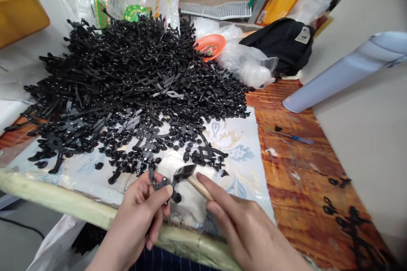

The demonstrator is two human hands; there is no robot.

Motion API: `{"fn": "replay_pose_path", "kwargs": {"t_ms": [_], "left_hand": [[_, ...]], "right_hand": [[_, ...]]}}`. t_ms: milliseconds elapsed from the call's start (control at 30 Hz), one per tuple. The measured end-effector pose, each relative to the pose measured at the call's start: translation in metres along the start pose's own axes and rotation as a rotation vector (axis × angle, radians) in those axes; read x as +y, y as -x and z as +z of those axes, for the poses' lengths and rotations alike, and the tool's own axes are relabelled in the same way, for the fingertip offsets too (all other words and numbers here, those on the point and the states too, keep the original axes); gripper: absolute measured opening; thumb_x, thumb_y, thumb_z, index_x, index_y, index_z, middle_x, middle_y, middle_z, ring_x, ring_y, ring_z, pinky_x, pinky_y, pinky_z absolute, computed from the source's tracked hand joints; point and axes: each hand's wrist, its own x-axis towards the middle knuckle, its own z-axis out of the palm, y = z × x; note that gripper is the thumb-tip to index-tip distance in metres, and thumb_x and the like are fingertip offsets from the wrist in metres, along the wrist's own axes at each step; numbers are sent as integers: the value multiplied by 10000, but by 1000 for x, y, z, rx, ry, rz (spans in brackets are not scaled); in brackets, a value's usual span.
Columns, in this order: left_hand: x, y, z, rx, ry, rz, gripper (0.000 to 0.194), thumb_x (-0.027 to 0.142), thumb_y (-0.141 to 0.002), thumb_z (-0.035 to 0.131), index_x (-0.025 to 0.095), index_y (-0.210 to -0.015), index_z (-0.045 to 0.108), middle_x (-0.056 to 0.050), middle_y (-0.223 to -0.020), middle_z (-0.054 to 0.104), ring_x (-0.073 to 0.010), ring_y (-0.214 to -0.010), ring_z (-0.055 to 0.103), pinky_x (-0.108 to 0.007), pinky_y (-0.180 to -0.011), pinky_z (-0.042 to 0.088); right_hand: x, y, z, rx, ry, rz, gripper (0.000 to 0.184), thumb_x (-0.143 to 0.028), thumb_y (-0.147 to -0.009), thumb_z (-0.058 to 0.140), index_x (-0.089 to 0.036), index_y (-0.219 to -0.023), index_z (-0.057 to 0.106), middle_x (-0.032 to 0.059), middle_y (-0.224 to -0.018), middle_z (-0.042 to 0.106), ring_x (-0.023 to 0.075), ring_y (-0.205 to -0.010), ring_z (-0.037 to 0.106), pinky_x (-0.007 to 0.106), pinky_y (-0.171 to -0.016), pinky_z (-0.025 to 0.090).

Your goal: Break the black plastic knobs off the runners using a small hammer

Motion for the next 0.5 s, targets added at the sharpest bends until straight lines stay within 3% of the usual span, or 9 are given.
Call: {"fn": "replay_pose_path", "kwargs": {"t_ms": [100, 167, 233, 300, 367, 500], "left_hand": [[-1, 0, -3, 23, 30, 9, 225, 335, -831, 655, 210, -836, 468, 51, -502, 642, 1, -197, 359, -98, -306, 191], [-1, 1, -6, 5, 99, -3, 219, 338, -822, 672, 198, -809, 505, 43, -490, 639, -2, -199, 358, -102, -296, 215], [0, 2, -9, -37, 188, -43, 235, 349, -811, 687, 176, -726, 551, 55, -379, 556, -10, -191, 330, -105, -277, 227], [2, 4, -12, -67, 294, -103, 291, 360, -763, 737, 162, -625, 575, 69, -295, 461, -14, -184, 304, -102, -254, 232], [4, 4, -13, -59, 408, -152, 302, 337, -663, 822, 155, -587, 593, 49, -323, 515, -6, -182, 300, -94, -228, 228], [6, 5, -16, -7, 561, -230, 265, 198, -536, 888, 137, -617, 644, -15, -462, 671, 12, -180, 320, -80, -202, 255]], "right_hand": [[4, -1, -10, 61, -141, 119, 433, -342, -1001, 358, -270, -1405, 498, 69, -1088, 738, 208, -846, 726, 306, -703, 590], [9, 2, -19, 156, -191, 191, 440, -405, -1003, 358, -264, -1391, 510, 41, -864, 742, 184, -657, 700, 259, -565, 566], [18, 6, -26, 231, -193, 250, 462, -441, -997, 363, -243, -1389, 507, -11, -612, 624, 167, -489, 614, 236, -440, 497], [30, 9, -32, 278, -151, 297, 482, -467, -988, 370, -225, -1379, 514, -40, -532, 520, 164, -440, 563, 239, -413, 460], [45, 10, -37, 346, -26, 355, 492, -482, -976, 370, -216, -1354, 540, -29, -547, 538, 179, -458, 574, 267, -449, 475], [71, -3, -51, 431, 449, 590, 474, -415, -961, 366, -225, -1355, 548, 61, -744, 717, 264, -589, 676, 357, -556, 525]]}}
